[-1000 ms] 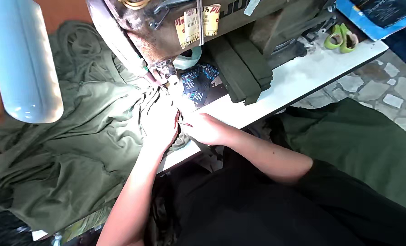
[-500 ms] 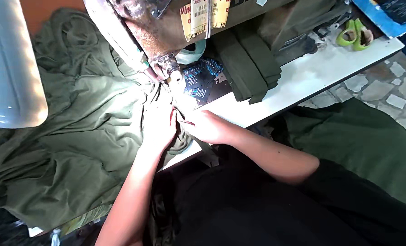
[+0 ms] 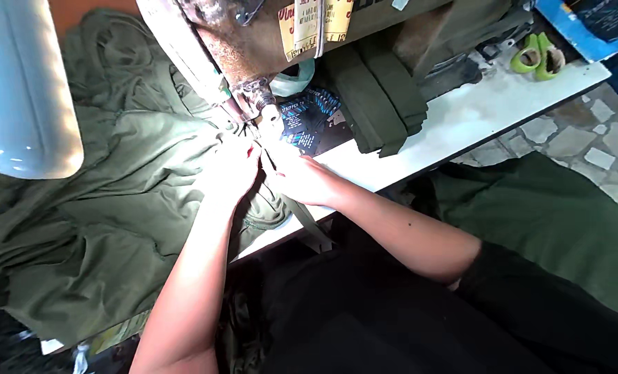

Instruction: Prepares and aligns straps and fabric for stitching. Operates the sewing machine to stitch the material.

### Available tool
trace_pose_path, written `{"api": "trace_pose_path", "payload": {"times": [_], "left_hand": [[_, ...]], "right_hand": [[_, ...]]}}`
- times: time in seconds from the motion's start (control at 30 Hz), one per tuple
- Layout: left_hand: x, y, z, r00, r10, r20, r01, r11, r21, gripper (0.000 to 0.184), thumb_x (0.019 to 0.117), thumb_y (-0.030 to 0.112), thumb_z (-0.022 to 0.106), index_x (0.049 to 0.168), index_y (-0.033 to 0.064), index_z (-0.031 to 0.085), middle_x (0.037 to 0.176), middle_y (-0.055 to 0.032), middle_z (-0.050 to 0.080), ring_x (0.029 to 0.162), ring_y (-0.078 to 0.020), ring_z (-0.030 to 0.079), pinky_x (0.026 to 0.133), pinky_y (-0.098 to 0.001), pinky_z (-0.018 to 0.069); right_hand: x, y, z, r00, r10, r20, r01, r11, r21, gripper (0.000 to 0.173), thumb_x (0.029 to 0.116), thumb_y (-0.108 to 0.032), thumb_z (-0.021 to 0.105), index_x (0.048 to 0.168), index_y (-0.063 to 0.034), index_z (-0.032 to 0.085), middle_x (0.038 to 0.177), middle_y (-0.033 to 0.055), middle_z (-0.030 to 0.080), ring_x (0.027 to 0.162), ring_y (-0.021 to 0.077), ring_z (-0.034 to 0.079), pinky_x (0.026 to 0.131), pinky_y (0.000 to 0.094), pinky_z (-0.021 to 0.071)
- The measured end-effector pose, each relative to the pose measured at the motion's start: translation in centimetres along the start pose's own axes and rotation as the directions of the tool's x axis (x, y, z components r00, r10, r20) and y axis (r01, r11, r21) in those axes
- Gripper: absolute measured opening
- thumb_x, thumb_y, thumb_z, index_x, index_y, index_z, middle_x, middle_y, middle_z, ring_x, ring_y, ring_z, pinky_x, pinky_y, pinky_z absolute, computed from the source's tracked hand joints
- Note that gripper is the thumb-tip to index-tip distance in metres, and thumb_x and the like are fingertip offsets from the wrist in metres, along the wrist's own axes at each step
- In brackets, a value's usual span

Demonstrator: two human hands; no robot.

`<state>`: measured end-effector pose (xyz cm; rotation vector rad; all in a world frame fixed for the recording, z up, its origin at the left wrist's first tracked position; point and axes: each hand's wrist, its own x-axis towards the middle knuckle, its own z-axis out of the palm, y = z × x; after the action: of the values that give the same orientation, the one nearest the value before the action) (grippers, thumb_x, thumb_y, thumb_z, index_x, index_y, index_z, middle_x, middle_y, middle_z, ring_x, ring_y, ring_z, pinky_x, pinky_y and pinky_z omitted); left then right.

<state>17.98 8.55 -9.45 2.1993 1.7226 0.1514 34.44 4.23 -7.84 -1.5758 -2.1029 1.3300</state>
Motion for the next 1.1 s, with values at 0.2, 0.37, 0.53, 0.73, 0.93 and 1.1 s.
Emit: {"api": "trace_pose_path", "payload": {"times": [0.2, 0.37, 0.53, 0.73, 0.93, 1.1], "left_hand": [[0.6, 0.4, -0.2, 0.997, -0.064, 0.042, 0.062, 0.997, 0.040, 0.031, 0.1085, 0.018, 0.048, 0.109, -0.0073, 0.065, 0.115, -0.0277, 0.063, 0.112, -0.0446, 0.062, 0.093, -0.0641, 0.0459], [1.1, 1.0, -0.4, 0.988, -0.132, 0.086, 0.126, 0.989, 0.074, 0.032, 0.1079, 0.023, 0.051, 0.112, -0.0045, 0.066, 0.118, -0.0275, 0.062, 0.112, -0.0447, 0.062, 0.092, -0.0639, 0.0467], [2.3, 0.8, -1.4, 0.971, -0.172, 0.165, 0.174, 0.985, 0.004, 0.035, 0.1035, 0.026, 0.062, 0.110, -0.0080, 0.066, 0.115, -0.0297, 0.063, 0.114, -0.0450, 0.060, 0.097, -0.0642, 0.0440], [2.8, 1.1, -1.6, 0.956, -0.224, 0.190, 0.229, 0.973, -0.006, 0.032, 0.1013, 0.025, 0.065, 0.110, -0.0057, 0.068, 0.111, -0.0282, 0.066, 0.110, -0.0435, 0.062, 0.095, -0.0639, 0.0451], [2.3, 0.5, -1.0, 0.970, -0.191, 0.149, 0.201, 0.978, -0.056, 0.033, 0.1001, 0.027, 0.068, 0.105, -0.0056, 0.067, 0.108, -0.0260, 0.064, 0.106, -0.0415, 0.061, 0.092, -0.0634, 0.0452], [1.6, 1.3, -1.0, 0.966, -0.233, 0.109, 0.237, 0.971, -0.022, 0.036, 0.1015, 0.030, 0.065, 0.109, -0.0046, 0.067, 0.117, -0.0279, 0.063, 0.114, -0.0444, 0.060, 0.094, -0.0658, 0.0451]], "right_hand": [[0.3, 0.2, 0.3, 0.999, -0.021, -0.039, 0.021, 1.000, 0.003, 0.029, 0.1071, -0.016, 0.050, 0.105, 0.0037, 0.071, 0.101, 0.0194, 0.070, 0.099, 0.0306, 0.066, 0.086, 0.0482, 0.0512], [0.4, 0.4, 0.4, 0.998, -0.037, -0.050, 0.038, 0.999, 0.024, 0.029, 0.1075, -0.016, 0.049, 0.109, 0.0035, 0.071, 0.107, 0.0202, 0.070, 0.104, 0.0312, 0.066, 0.090, 0.0493, 0.0506], [0.4, 0.4, 0.2, 0.997, -0.051, -0.049, 0.053, 0.998, 0.033, 0.030, 0.1076, -0.016, 0.049, 0.108, 0.0037, 0.071, 0.102, 0.0199, 0.069, 0.099, 0.0309, 0.066, 0.088, 0.0491, 0.0506], [0.5, -0.5, 0.4, 0.998, -0.007, 0.062, 0.023, 0.961, -0.274, 0.034, 0.1100, -0.023, 0.043, 0.118, -0.0013, 0.068, 0.113, 0.0194, 0.069, 0.111, 0.0353, 0.066, 0.090, 0.0544, 0.0522], [0.3, -0.7, 0.2, 0.998, -0.032, 0.062, 0.060, 0.841, -0.537, 0.040, 0.1030, -0.026, 0.062, 0.138, -0.0071, 0.056, 0.129, 0.0213, 0.060, 0.102, 0.0392, 0.068, 0.080, 0.0537, 0.0563], [1.4, 1.4, -1.0, 0.948, -0.255, 0.189, 0.317, 0.781, -0.538, 0.037, 0.1007, -0.032, 0.065, 0.128, -0.0076, 0.067, 0.139, 0.0133, 0.060, 0.126, 0.0347, 0.058, 0.089, 0.0524, 0.0521]]}}
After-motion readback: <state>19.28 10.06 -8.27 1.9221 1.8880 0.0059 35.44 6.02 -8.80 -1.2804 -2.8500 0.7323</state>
